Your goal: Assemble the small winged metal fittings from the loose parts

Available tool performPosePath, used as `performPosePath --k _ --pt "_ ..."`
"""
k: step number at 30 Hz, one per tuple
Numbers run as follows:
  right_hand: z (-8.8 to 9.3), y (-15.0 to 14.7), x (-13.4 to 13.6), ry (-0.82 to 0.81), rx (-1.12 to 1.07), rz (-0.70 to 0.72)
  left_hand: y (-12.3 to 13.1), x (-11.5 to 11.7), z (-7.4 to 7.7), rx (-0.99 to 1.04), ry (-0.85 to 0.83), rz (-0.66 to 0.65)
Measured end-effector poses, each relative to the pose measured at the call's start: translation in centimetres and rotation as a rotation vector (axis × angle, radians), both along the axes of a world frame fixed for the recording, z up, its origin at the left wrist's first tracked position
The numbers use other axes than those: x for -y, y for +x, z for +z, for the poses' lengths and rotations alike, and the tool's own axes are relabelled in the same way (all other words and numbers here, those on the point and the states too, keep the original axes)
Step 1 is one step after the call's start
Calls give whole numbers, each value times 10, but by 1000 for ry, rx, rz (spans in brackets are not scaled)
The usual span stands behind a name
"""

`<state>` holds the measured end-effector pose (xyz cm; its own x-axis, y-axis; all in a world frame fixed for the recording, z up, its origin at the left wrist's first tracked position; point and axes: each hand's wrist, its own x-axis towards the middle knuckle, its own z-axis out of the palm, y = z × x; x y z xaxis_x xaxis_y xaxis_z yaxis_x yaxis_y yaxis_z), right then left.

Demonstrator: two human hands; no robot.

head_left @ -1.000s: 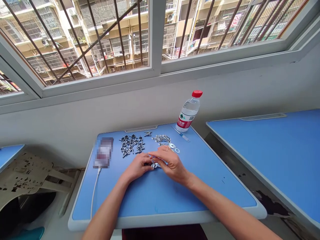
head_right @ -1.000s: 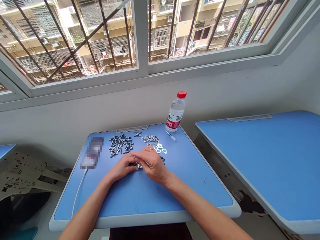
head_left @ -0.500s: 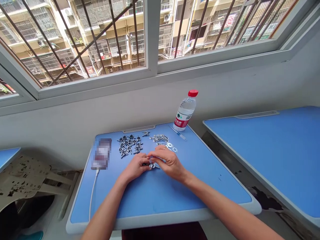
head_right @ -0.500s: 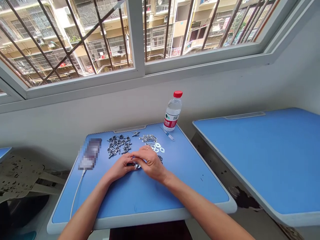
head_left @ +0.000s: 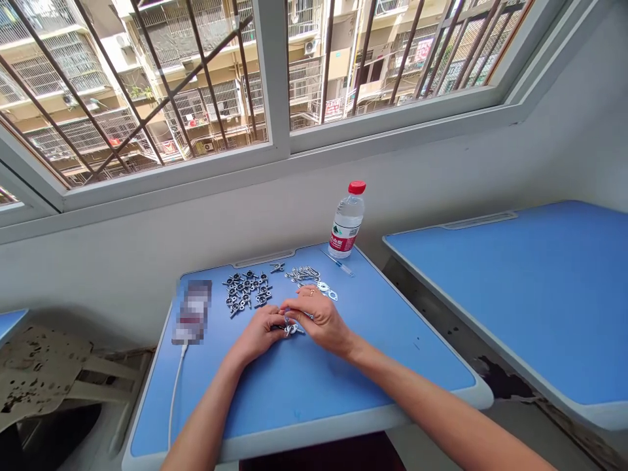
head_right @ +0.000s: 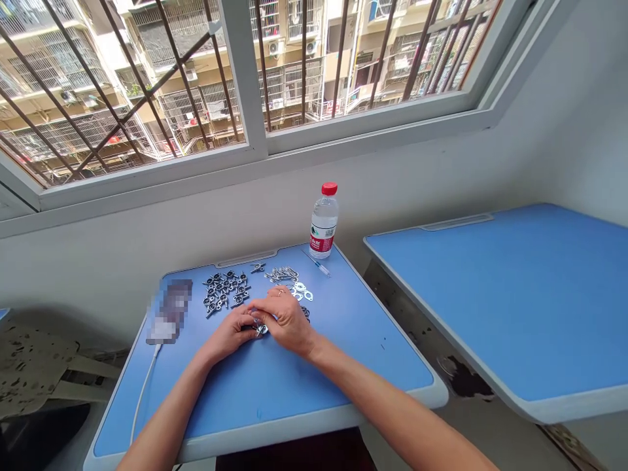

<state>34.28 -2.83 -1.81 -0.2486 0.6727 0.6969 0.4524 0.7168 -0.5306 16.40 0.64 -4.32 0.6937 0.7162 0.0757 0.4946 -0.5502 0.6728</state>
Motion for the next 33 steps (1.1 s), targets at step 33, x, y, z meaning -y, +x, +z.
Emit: performPosePath --k 33 --pt "7 21 -6 -80 -84 78 -3 3 9 -67 -15 -11"
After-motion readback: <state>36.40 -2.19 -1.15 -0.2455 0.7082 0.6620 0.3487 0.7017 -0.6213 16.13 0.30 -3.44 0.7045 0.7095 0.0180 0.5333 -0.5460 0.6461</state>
